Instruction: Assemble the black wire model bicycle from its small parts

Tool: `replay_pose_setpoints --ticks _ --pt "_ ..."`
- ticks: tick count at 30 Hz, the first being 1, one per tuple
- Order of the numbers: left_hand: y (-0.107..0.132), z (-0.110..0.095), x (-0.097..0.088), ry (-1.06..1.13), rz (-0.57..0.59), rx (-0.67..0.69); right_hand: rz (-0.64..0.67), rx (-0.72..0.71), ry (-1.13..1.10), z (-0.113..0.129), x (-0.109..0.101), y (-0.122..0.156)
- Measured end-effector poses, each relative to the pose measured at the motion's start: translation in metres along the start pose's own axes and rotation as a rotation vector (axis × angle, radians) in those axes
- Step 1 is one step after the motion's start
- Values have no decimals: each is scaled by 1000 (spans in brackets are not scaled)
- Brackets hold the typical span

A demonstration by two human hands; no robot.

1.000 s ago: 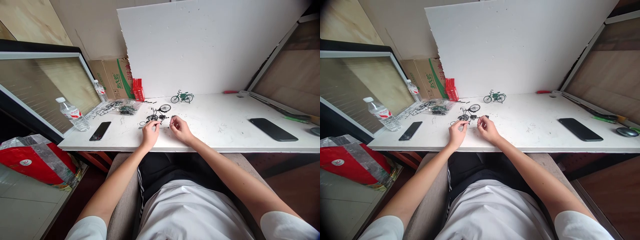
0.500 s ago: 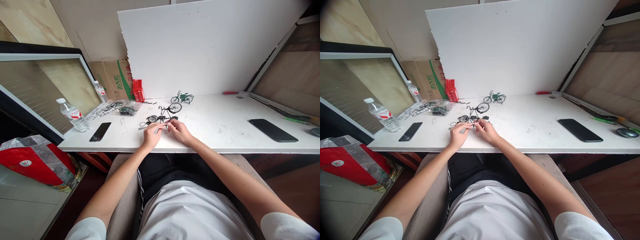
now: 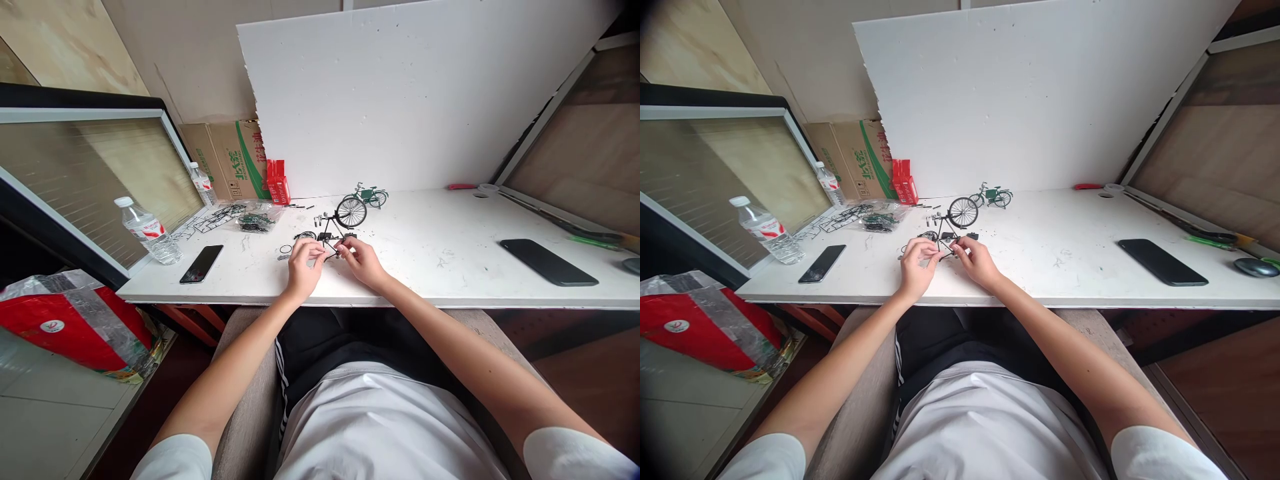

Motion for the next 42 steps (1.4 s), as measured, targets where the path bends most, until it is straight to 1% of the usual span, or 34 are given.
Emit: replay_pose_setpoints --ticks 2,4,6,8,11,15,16,18,20,23,27,30,34,38,42 --pt "0 9 0 106 -56 -106 -12 -6 7 -1 -1 0" --pt "2 21 3 273 -87 -266 -22 -22 12 -2 -2 0" --pt "5 32 10 455 -96 -446 -25 -39 6 -2 -3 -1" --pt "7 37 18 603 -77 -586 -23 -55 -3 -1 -3 -1" --pt "9 37 26 771 -55 -705 -7 -76 2 0 -1 0" --pt "13 35 30 944 -126 -835 10 -74 16 3 0 1" --pt "14 34 33 977 -119 -863 8 -71 19 3 0 1" --pt "16 30 37 1016 -65 -910 1 -65 22 5 -1 1" --pt "18 25 40 1009 -7 -944 -2 -59 15 6 -2 1" --pt "19 21 40 973 29 -963 5 -60 4 8 -2 1" --pt "19 19 42 983 88 -928 6 -63 5 9 -1 1" --pt "18 22 43 975 136 -906 14 -68 18 9 -1 1" --pt "17 30 41 917 125 -865 50 -80 76 9 3 1" --pt "17 32 39 844 110 -818 71 -89 123 8 5 2" --pt "20 34 37 777 92 -836 65 -101 155 8 5 1"
Point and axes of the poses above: each hand's wrist, its own y-axis away from the middle knuckle, its own x-axis out of the palm, z = x × y, the point moved 7 cm from there along -y, towards the middle knuckle, and after that the axes turned 1 degree about -y, right-handed, at the moved point
